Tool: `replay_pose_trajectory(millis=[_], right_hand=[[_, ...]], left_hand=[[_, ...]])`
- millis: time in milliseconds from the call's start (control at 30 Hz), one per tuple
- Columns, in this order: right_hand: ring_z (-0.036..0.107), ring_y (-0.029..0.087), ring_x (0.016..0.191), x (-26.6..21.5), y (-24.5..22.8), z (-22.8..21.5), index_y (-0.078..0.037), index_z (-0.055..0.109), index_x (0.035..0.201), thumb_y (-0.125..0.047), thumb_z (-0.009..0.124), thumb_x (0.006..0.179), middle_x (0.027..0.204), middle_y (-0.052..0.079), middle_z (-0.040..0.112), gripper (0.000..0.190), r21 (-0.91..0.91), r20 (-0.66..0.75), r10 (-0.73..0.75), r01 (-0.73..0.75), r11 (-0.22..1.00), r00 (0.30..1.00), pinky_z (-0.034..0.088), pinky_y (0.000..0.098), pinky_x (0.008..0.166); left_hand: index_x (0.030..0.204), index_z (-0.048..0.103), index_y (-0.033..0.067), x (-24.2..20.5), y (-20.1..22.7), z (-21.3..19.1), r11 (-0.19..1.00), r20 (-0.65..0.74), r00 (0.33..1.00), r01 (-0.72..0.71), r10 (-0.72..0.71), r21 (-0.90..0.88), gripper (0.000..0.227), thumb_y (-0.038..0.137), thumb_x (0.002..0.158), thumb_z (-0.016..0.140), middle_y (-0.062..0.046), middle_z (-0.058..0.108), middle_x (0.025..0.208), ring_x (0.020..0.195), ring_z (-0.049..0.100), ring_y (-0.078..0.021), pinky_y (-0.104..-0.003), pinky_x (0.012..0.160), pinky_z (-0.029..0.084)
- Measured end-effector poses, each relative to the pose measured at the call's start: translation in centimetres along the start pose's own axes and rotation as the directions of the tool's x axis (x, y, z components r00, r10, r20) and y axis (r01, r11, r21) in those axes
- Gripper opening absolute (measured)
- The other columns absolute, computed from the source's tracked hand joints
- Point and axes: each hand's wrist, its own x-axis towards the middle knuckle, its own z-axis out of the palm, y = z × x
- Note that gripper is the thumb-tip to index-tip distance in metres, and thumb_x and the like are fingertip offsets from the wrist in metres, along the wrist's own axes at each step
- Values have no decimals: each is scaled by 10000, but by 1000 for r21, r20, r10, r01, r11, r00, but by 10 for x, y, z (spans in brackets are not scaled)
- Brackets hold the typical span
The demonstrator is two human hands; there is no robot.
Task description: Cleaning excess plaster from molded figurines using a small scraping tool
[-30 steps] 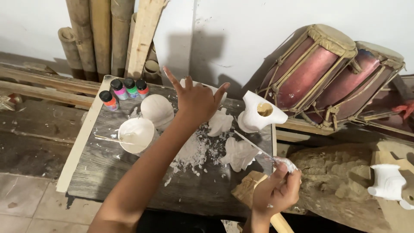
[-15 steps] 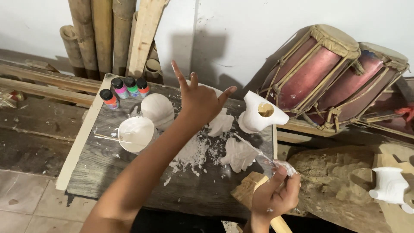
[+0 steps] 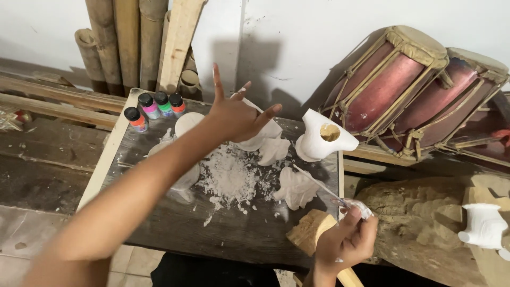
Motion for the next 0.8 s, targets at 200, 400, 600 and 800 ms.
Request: replay_pose_trajectory(millis=[200,400,600,800], right_hand=[[452,141,695,-3,-1,-3,13,483,854,-205,499,1177,754,88,503,389,17,2,12,-12,1000,1000,377,276,662],[271,108,671,-9,-5,-8,-47,344,778,-228,493,1161,688,27,308,449,-80,1,33,-33,996,999,253,281,639],[560,203,797,-23,-5,-12,31,589,955,-275,516,1162,852,124,614,377,-93,-28,92,-94,991,995,428,318,741],[440,124,720,-34,-11,-17,-17,494,858,-177,532,1143,729,58,506,329,-84,-39,174,-177,981,984,365,268,681]], left_hand=[[641,761,178,-6,-30,-2,963,-18,973,-226,231,149,1021,615,961,-105,38,769,806,1707,153,-269,-675,1159,-333],[968,771,272,-5,-52,-9,774,56,855,-492,515,398,843,584,1003,-12,57,768,757,1675,228,-229,-731,1162,-297],[662,709,296,-7,-63,-17,491,216,759,-582,614,648,787,659,1036,120,82,763,935,1716,147,-197,-747,1194,-231],[872,730,275,29,-90,-12,6,363,589,-531,722,848,596,512,1010,201,95,724,1164,1690,112,-214,-798,1198,-129]])
